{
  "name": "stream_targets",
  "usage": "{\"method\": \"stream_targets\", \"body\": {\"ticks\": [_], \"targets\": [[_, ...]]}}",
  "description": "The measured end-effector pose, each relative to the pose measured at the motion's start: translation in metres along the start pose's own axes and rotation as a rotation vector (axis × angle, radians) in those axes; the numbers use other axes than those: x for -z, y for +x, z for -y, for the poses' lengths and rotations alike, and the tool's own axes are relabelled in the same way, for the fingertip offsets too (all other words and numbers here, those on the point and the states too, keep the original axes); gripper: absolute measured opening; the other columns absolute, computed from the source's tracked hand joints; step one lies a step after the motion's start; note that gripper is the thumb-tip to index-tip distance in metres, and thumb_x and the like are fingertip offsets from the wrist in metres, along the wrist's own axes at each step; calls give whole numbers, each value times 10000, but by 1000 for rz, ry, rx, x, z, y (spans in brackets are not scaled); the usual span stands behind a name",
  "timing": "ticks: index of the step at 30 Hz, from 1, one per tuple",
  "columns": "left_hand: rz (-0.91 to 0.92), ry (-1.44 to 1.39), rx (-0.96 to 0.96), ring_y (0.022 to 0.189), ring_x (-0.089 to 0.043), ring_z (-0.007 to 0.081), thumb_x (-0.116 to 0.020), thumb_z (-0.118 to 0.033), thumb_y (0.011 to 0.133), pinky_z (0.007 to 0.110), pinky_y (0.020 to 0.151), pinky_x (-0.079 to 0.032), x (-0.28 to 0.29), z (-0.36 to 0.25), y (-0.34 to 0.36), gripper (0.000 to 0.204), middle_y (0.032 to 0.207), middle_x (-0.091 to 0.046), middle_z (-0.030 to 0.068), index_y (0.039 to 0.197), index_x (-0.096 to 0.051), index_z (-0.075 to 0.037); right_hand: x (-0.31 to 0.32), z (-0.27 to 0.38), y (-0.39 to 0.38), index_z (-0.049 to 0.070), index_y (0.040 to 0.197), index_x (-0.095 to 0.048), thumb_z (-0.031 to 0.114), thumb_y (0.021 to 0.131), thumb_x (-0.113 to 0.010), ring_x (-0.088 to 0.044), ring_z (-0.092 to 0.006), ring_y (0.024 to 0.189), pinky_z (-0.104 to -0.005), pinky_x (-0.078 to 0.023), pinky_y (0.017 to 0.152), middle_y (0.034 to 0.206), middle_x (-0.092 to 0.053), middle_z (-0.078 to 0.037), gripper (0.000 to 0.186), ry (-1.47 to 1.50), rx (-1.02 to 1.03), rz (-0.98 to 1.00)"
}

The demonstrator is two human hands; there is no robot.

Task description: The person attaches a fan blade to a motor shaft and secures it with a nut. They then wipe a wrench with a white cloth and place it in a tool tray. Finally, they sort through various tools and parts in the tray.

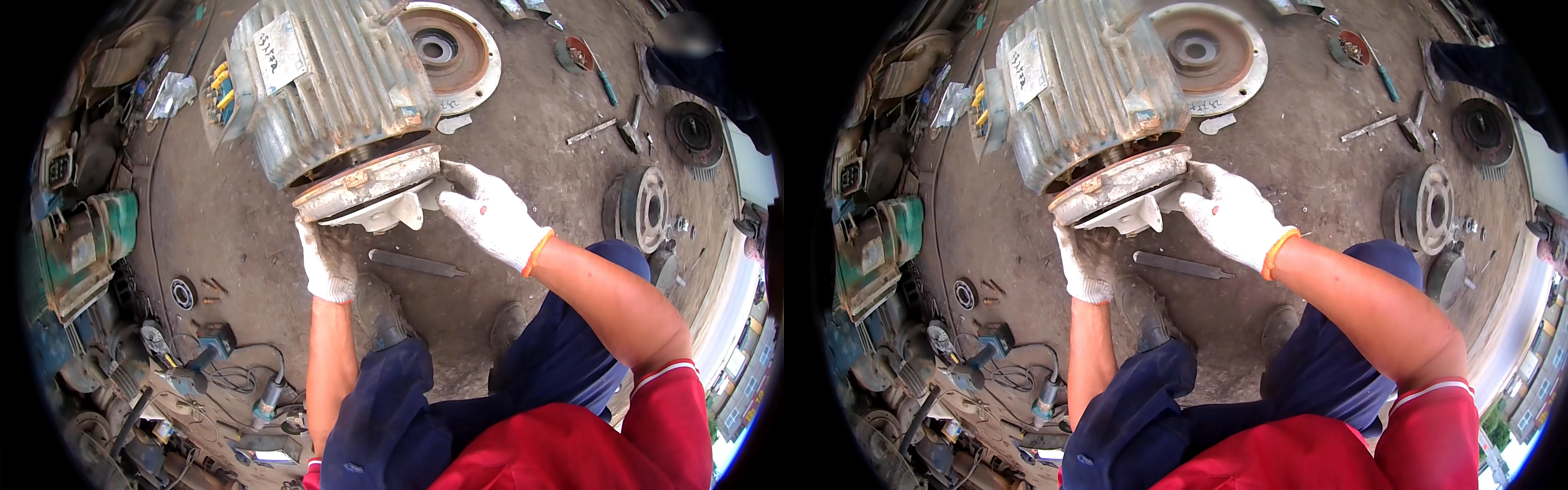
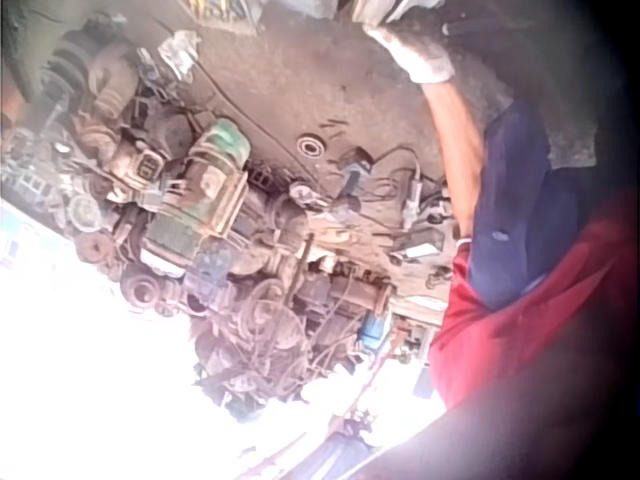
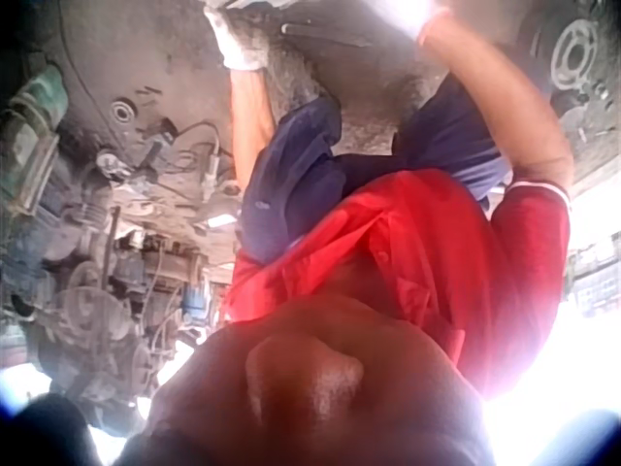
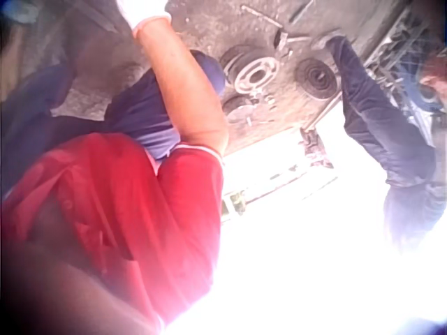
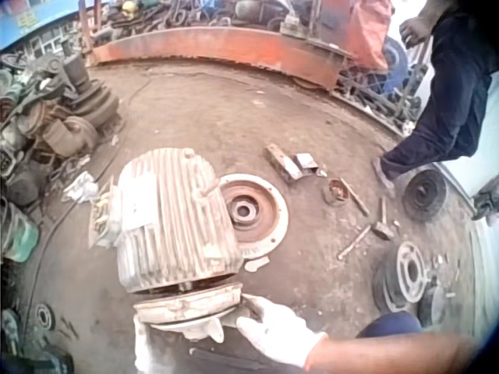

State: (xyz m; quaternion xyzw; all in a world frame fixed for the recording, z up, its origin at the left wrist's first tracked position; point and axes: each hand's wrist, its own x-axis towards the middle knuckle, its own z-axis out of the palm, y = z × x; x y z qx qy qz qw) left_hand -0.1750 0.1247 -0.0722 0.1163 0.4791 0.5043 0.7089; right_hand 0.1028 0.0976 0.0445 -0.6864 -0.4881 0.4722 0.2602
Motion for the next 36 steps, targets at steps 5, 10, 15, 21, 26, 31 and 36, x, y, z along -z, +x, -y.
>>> {"method": "stream_targets", "body": {"ticks": [5, 10, 15, 21, 26, 31, 36], "targets": [[-3, 33, 4, 1506, -441, 310, -687, -702, 968, 545, 1253, -384, -3, -4, -4, 923, 1657, -422, 88, 1643, -380, -152, -1, -3, 5, -58, 1497, -556, 292, 992, -642, -667, -417, 1293, -434, -512, 1106, 1367, -698, -286, 621, 19, -9, 11], [-13, 53, -50, 1517, -420, 318, -655, -693, 995, 547, 1261, -353, -1, -3, -5, 894, 1657, -414, 92, 1647, -378, -148, -1, -2, 6, -64, 1501, -552, 298, 990, -647, -675, -405, 1286, -430, -516, 1101, 1357, -703, -285, 633, 32, -7, 12], [-63, 57, -50, 1511, -426, 319, -668, -690, 990, 541, 1277, -341, 2, 0, -2, 895, 1638, -423, 90, 1642, -381, -150, -1, -3, 8, -68, 1504, -549, 303, 989, -646, -672, -400, 1294, -427, -509, 1112, 1366, -699, -285, 642, 37, -27, 5], [-55, 48, -63, 1478, -465, 313, -669, -691, 990, 528, 1241, -381, -10, -7, -7, 877, 1603, -481, 83, 1625, -405, -145, 2, -11, 15, -53, 1493, -572, 303, 990, -650, -668, -387, 1307, -421, -500, 1122, 1380, -695, -279, 621, 42, 11, 43], [-87, 60, -47, 1443, -472, 304, -718, -718, 939, 545, 1211, -406, -8, -5, -8, 925, 1549, -486, 87, 1609, -425, -151, 70, -14, 39, -29, 1371, -680, 314, 995, -661, -726, -311, 1181, -360, -533, 1050, 1261, -765, -215, 509, -116, -34, -260], [-59, 62, -73, 1445, -453, 303, -719, -669, 968, 535, 1206, -405, -5, -7, -7, 853, 1560, -462, 88, 1597, -448, -161, 84, -58, 44, -9, 1228, -724, 219, 968, -623, -730, -401, 1138, -460, -559, 1003, 1198, -761, -251, 360, -852, -154, 213], [-50, 106, -122, 1558, -334, 347, -665, -651, 1008, 571, 1306, -269, -19, -4, -11, 911, 1644, -370, 174, 1674, -323, -133, 49, -135, -5, 52, 1027, -843, 146, 894, -683, -808, -347, 984, -477, -620, 789, 1026, -821, -191, 229, -1405, -178, 816]]}}
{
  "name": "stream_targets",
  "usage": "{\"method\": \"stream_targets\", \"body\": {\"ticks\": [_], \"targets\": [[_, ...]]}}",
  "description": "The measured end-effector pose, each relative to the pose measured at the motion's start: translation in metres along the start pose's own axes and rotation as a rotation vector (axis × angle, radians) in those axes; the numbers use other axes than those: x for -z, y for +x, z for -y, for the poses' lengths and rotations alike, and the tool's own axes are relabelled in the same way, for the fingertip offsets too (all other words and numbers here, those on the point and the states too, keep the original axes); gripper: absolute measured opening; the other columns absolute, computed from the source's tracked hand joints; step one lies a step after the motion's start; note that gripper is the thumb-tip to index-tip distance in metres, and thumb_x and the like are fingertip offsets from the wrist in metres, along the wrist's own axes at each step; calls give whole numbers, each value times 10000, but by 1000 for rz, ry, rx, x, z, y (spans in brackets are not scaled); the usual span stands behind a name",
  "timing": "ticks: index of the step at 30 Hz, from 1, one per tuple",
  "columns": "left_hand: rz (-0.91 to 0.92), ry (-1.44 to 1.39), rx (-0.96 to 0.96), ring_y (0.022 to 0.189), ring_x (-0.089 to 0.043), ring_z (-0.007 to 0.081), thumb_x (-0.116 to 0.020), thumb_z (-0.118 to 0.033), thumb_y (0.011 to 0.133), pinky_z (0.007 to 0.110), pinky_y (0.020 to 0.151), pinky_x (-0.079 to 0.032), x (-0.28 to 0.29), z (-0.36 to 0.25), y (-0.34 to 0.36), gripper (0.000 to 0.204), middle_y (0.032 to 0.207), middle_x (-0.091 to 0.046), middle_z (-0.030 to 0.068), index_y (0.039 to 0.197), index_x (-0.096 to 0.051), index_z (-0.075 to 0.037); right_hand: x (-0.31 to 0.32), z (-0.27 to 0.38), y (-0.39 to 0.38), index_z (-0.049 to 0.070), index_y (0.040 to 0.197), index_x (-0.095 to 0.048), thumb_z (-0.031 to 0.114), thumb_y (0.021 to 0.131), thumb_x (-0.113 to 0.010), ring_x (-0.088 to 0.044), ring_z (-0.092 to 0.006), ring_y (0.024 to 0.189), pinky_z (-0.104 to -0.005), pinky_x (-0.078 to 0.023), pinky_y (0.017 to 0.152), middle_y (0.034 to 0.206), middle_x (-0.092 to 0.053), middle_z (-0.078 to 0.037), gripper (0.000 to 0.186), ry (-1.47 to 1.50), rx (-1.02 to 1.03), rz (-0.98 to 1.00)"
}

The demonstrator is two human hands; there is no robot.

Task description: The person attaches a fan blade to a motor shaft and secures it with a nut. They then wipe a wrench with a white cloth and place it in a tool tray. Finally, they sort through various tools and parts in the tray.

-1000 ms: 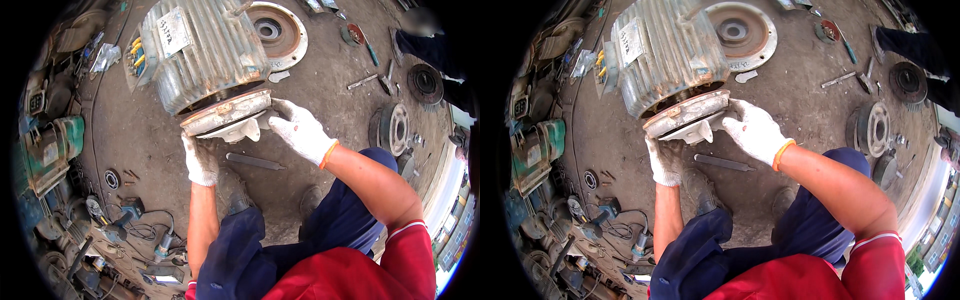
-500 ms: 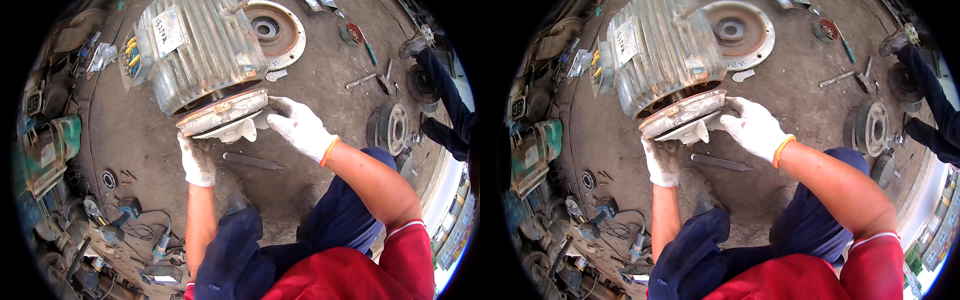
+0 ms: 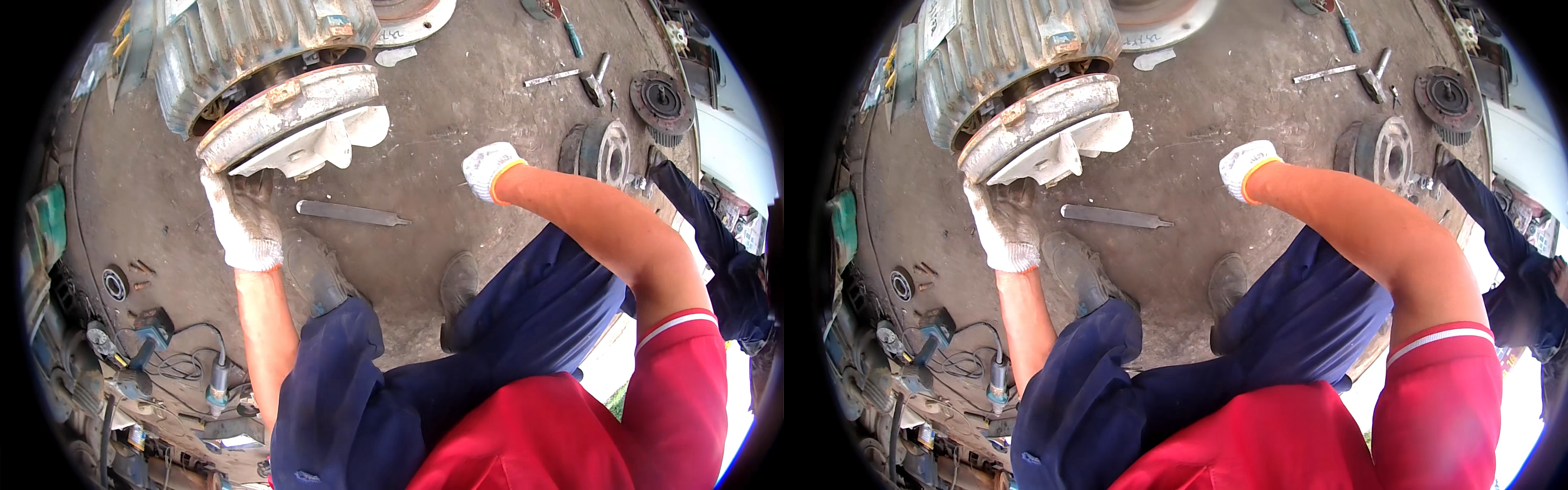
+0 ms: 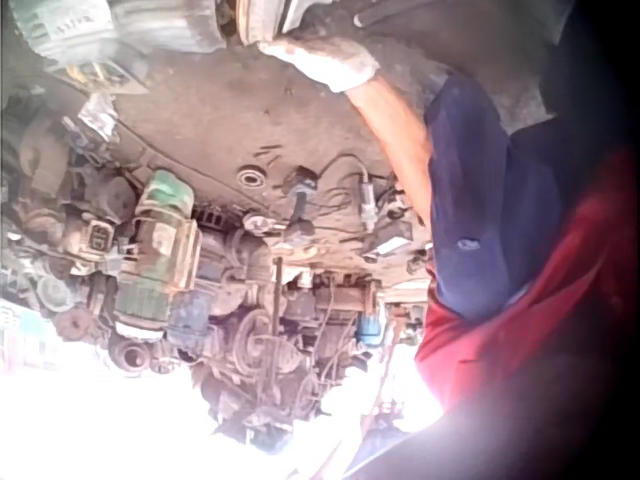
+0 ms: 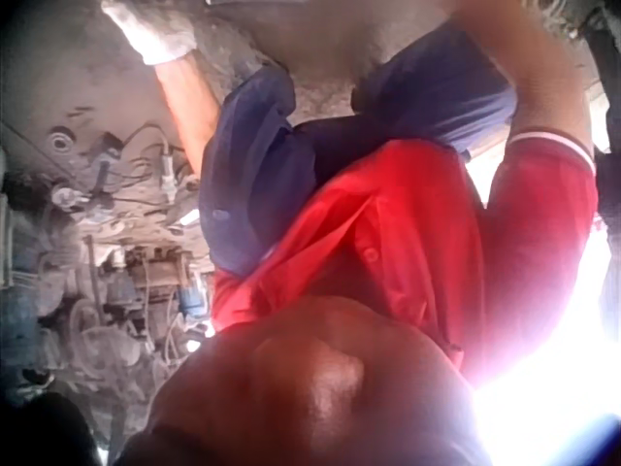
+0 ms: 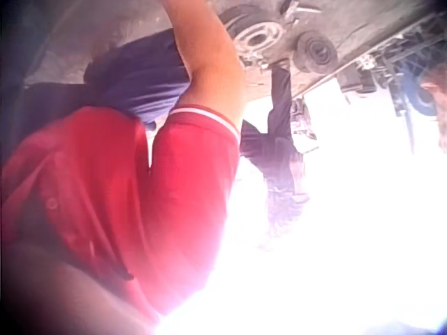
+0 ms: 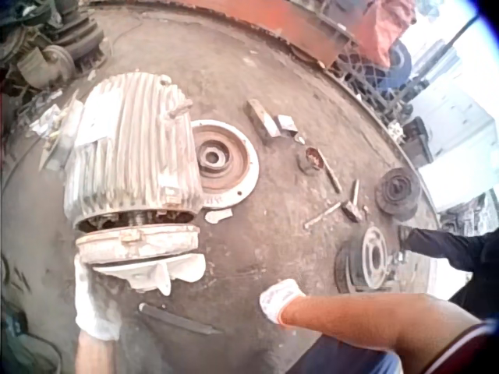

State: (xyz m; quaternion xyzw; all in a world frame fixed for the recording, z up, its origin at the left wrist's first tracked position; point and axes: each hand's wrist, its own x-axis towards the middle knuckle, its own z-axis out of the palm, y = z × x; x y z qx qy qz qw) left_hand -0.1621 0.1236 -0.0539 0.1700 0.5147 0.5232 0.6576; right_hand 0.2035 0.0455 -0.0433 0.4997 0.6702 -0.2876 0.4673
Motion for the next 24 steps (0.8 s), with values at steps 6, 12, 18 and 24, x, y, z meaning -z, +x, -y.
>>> {"method": "stream_targets", "body": {"ticks": [6, 12, 18, 24], "targets": [[-17, 13, -30, 1575, -309, 367, -613, -654, 1037, 591, 1318, -219, -3, 1, -2, 870, 1682, -337, 183, 1673, -328, -133, -74, 29, 14, 106, 1038, -739, 173, 983, -601, -773, -298, 951, -464, -556, 770, 1000, -782, -113, 163, -6, -85, -324], [-22, 8, -14, 1538, -365, 332, -634, -683, 1016, 563, 1284, -277, -6, 9, -3, 892, 1664, -383, 135, 1663, -352, -138, -71, 19, 9, 121, 1120, -746, 202, 976, -599, -762, -314, 1022, -481, -554, 829, 1047, -780, -115, 221, 12, -78, -260], [-313, 638, -644, 1480, -492, 301, -639, -196, 1095, 427, 1251, -382, -24, -14, -21, 576, 1619, -497, 187, 1598, -447, 8, 53, 8, -29, 45, 1051, -702, 228, 945, -678, -744, -351, 867, -456, -574, 789, 954, -749, -201, 212, 813, -92, -732], [85, 1183, -1173, 1328, -550, 467, -940, -424, 772, 578, 1123, -472, -48, -48, -19, 852, 1408, -574, 243, 1446, -635, -1, 144, 50, -109, -10, 1256, -635, -8, 1001, -684, -729, -190, 952, -392, -655, 847, 1099, -726, -121, 260, 1897, 245, -925]]}}
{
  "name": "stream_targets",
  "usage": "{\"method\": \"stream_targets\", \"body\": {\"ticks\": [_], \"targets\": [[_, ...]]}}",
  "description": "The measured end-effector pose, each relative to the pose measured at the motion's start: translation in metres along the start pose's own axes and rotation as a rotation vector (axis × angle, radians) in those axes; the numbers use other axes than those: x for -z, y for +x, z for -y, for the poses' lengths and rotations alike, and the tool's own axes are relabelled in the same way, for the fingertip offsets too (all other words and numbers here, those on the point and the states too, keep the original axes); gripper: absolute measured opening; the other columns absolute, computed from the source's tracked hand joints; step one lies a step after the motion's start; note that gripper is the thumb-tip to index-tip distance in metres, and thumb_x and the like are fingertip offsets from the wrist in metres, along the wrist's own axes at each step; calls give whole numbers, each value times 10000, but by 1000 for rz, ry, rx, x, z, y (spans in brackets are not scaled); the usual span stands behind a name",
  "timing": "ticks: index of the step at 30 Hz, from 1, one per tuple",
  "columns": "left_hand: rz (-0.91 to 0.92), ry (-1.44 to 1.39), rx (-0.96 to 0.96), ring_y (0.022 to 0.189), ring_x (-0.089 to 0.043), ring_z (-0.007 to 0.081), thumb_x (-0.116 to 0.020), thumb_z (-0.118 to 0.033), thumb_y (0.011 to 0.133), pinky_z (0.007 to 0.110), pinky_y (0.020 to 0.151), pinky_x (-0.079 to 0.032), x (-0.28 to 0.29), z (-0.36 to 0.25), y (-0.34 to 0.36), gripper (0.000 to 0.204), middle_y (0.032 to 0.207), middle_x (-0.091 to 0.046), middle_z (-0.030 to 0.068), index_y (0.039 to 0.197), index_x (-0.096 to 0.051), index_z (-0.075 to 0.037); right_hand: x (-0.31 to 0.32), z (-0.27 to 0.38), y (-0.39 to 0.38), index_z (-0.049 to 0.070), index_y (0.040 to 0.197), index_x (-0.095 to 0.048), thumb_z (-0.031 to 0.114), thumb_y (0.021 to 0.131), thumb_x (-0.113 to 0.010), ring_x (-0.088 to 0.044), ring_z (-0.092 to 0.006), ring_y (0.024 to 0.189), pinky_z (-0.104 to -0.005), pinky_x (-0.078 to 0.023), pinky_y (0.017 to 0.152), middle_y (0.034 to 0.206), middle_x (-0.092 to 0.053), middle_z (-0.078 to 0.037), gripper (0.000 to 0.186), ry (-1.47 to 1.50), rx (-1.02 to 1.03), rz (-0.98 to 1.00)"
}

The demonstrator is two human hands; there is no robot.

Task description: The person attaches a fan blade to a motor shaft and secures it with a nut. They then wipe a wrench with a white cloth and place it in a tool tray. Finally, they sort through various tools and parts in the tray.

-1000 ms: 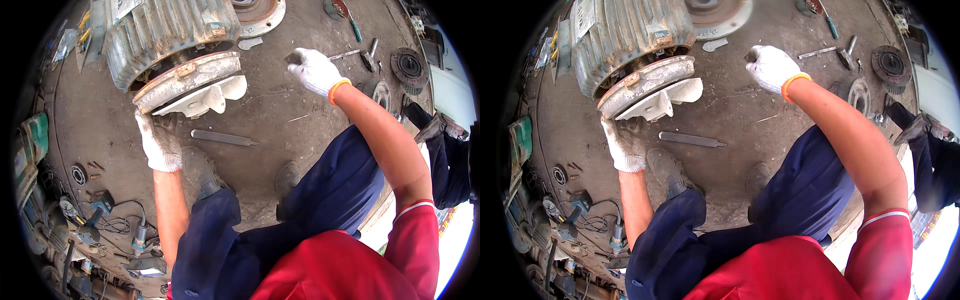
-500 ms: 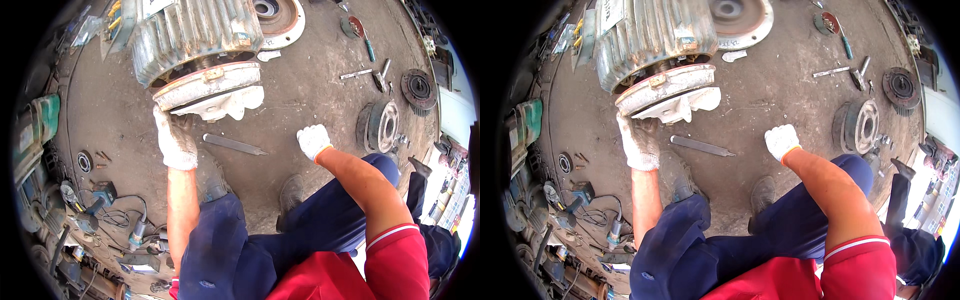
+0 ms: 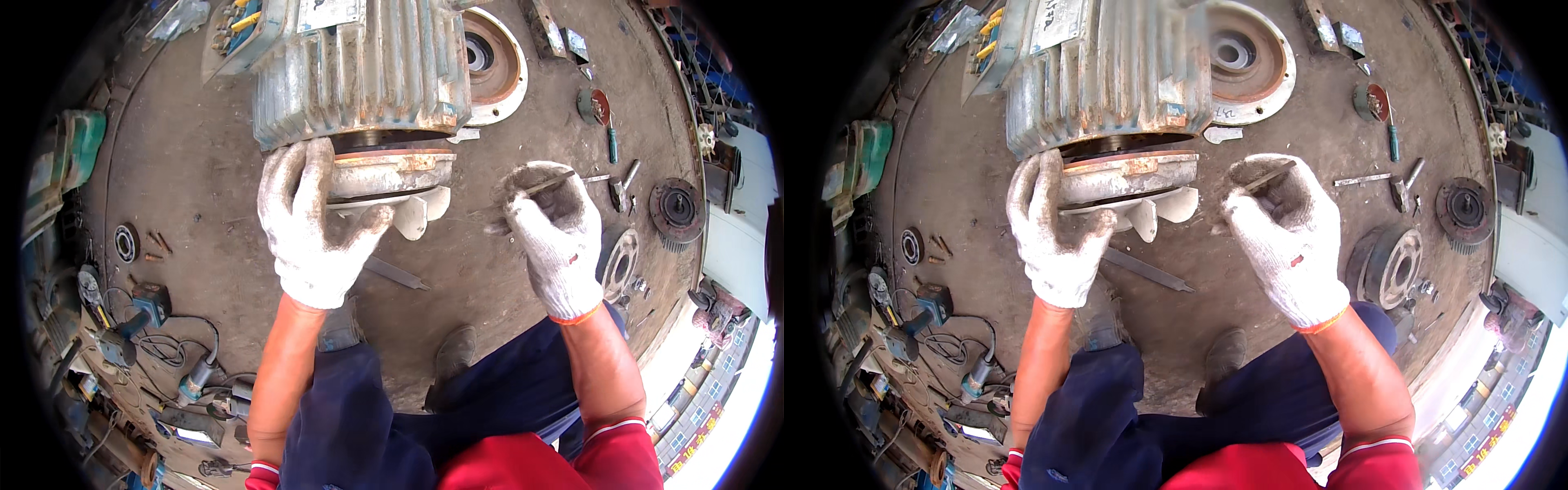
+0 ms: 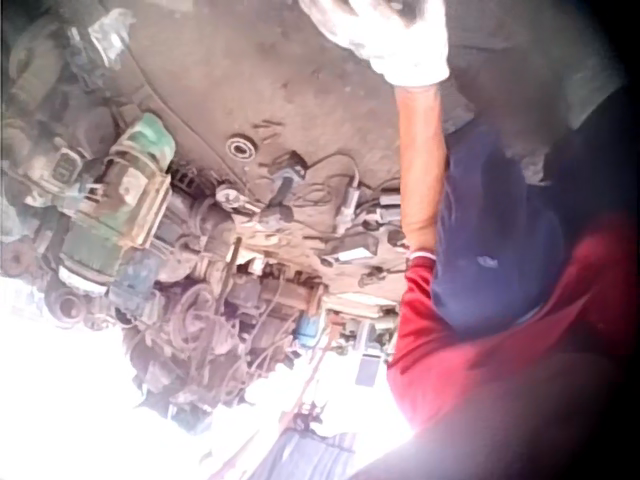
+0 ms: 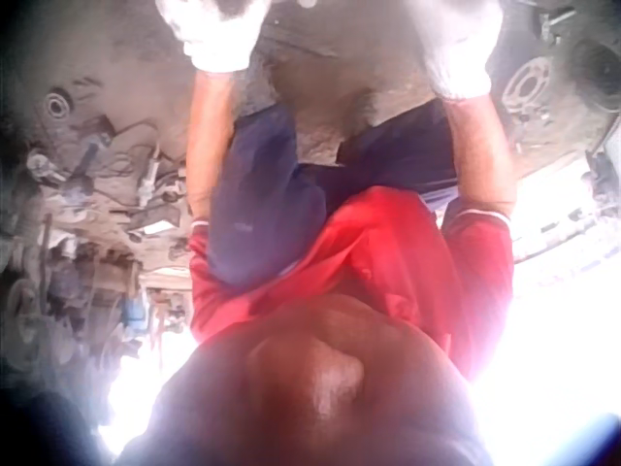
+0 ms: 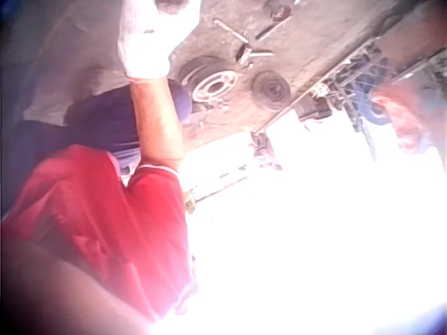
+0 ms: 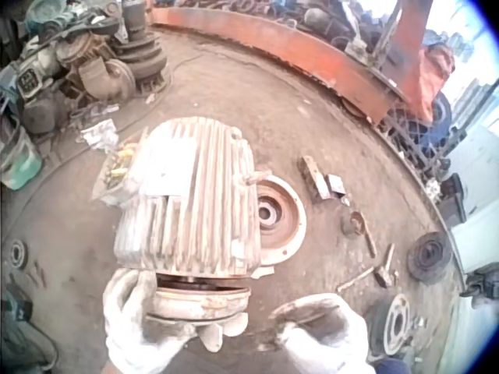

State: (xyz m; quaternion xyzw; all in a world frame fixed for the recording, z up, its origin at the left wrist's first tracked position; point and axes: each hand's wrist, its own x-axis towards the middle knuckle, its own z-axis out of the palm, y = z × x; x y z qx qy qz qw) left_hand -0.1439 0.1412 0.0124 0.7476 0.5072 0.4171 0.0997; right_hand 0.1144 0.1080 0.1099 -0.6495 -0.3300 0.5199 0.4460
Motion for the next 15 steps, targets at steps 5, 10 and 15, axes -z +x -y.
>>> {"method": "stream_targets", "body": {"ticks": [5, 10, 15], "targets": [[-21, -20, 63, 1348, -533, 440, -961, -318, 767, 568, 1161, -451, -12, -1, -1, 810, 1395, -556, 209, 1447, -640, -17, -24, 8, -5, -29, 1251, -631, -59, 997, -673, -745, -222, 1063, -407, -629, 948, 1215, -747, -165, 260, 13, 256, 17], [-26, -59, 115, 1399, -498, 421, -965, -269, 775, 549, 1195, -439, -12, 1, -5, 776, 1429, -519, 179, 1447, -652, -41, -40, -1, 2, -41, 1211, -628, -53, 997, -688, -729, -162, 1039, -333, -609, 939, 1137, -750, -128, 223, 46, 254, 13], [-18, -71, 117, 1384, -508, 413, -975, -262, 762, 542, 1184, -448, -12, 1, -3, 770, 1415, -519, 175, 1426, -662, -28, -41, 3, 6, -42, 1204, -631, -64, 1003, -657, -747, -213, 1065, -379, -623, 966, 1172, -755, -159, 205, -26, 276, 27]]}}
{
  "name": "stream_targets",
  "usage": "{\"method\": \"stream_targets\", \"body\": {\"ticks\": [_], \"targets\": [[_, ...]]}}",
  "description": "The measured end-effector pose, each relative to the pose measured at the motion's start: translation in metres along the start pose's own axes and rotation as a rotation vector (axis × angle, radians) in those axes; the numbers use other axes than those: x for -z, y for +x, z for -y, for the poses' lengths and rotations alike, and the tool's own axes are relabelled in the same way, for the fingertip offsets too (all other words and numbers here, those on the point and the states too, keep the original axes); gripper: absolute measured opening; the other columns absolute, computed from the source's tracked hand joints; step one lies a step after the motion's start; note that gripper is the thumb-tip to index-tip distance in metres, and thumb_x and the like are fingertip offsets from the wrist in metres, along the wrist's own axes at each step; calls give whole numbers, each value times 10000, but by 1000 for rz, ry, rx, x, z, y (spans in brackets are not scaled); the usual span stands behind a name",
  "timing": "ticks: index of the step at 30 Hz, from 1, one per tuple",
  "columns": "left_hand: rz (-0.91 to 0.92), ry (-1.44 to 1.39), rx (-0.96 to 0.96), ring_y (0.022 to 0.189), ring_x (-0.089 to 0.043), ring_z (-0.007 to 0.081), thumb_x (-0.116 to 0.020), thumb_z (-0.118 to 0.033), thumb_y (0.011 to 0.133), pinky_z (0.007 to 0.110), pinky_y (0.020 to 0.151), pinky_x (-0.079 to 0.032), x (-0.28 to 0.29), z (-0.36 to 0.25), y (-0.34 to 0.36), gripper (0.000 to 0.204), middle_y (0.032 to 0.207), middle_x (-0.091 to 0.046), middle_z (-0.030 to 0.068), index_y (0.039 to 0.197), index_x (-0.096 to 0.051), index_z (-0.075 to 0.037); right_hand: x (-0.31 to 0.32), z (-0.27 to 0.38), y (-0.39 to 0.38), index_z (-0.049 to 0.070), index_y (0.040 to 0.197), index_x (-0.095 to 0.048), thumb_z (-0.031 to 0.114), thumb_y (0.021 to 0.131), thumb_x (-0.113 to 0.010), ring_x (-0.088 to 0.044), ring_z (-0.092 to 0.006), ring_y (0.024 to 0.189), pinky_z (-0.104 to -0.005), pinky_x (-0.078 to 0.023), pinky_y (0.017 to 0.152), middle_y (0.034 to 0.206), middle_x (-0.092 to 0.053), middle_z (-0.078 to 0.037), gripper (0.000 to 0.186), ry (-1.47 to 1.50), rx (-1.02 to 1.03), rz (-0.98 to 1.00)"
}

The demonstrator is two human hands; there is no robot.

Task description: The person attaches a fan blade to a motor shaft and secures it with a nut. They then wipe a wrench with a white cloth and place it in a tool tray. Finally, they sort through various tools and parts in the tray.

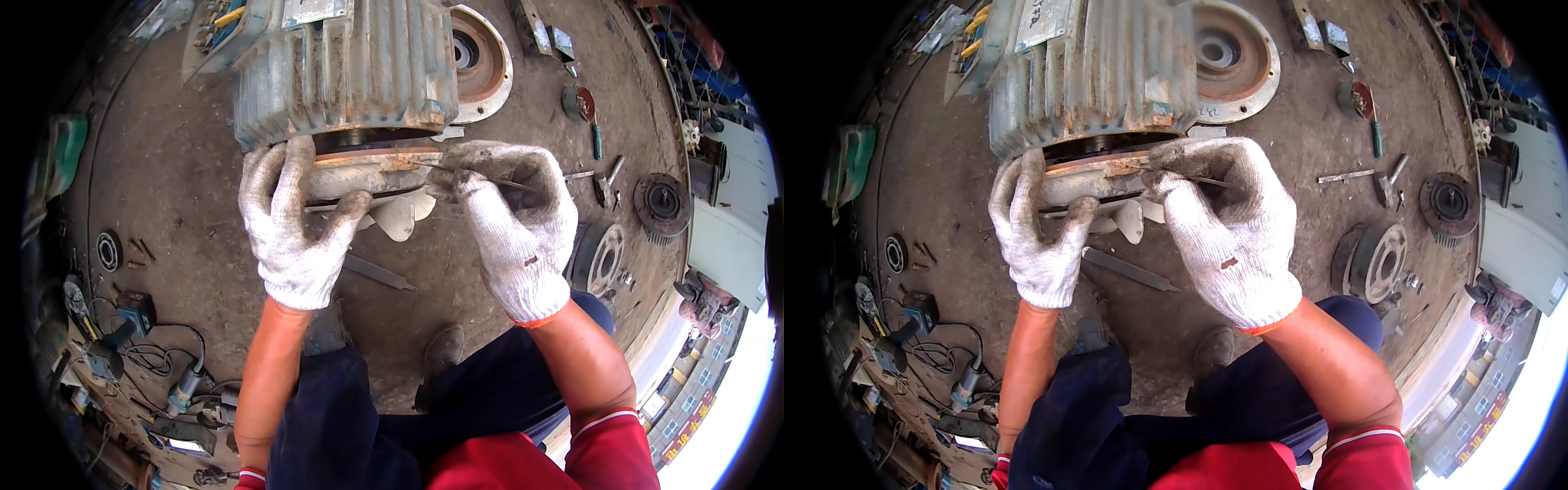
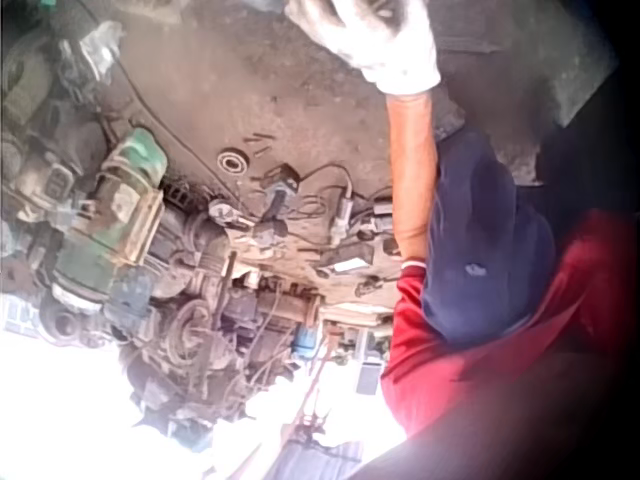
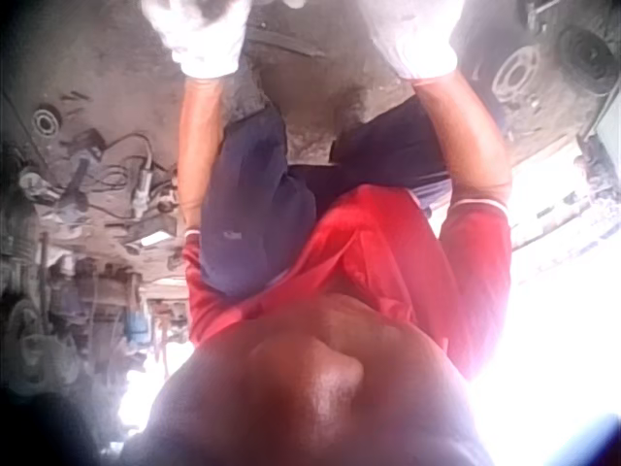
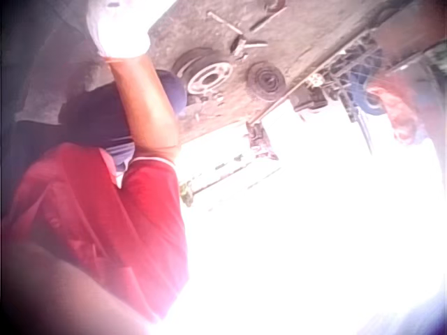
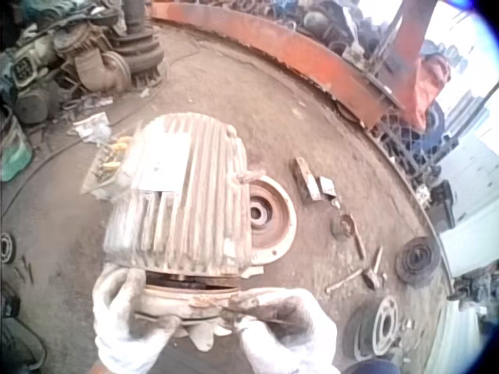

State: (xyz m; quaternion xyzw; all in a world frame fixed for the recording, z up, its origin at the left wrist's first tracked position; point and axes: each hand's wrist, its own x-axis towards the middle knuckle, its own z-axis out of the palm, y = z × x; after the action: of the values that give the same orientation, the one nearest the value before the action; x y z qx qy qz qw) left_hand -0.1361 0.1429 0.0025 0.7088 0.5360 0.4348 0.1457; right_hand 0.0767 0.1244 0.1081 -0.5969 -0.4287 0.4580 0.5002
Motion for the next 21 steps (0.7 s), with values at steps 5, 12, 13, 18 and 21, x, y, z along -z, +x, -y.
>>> {"method": "stream_targets", "body": {"ticks": [5, 12, 13, 18, 21], "targets": [[-10, 9, -46, 1308, -546, 413, -983, -250, 739, 539, 1121, -480, 1, 1, 3, 775, 1361, -538, 176, 1405, -665, -11, 3, -5, 3, -13, 1149, -655, -81, 969, -689, -760, -242, 1076, -371, -622, 933, 1153, -761, -163, 196, -246, 260, 133], [-25, 3, -80, 1246, -567, 417, -985, -238, 714, 551, 1076, -493, 3, 0, 8, 780, 1299, -568, 187, 1390, -668, -11, 6, 8, 8, 16, 1117, -679, -91, 902, -755, -763, -286, 1028, -381, -617, 872, 1136, -760, -182, 252, -608, 576, 345], [-31, 14, -82, 1245, -567, 418, -985, -239, 712, 552, 1077, -491, 3, 1, 7, 782, 1294, -571, 188, 1390, -668, -12, 5, 11, 6, 9, 1121, -670, -98, 909, -745, -763, -277, 1032, -381, -618, 880, 1142, -758, -184, 249, -635, 592, 374], [-33, 20, -126, 1257, -553, 427, -987, -289, 711, 563, 1098, -473, 2, 2, 8, 810, 1301, -584, 175, 1404, -661, -27, -3, 4, 5, -41, 1137, -607, -120, 986, -647, -751, -215, 1064, -372, -624, 943, 1177, -733, -186, 175, -293, 198, 134], [-6, 54, -126, 1269, -542, 427, -986, -310, 710, 568, 1118, -458, 4, 0, 9, 821, 1313, -591, 166, 1412, -659, -37, -9, 13, 11, -41, 1163, -622, -85, 1001, -662, -748, -189, 1029, -349, -622, 931, 1143, -744, -158, 173, -357, 71, 65]]}}
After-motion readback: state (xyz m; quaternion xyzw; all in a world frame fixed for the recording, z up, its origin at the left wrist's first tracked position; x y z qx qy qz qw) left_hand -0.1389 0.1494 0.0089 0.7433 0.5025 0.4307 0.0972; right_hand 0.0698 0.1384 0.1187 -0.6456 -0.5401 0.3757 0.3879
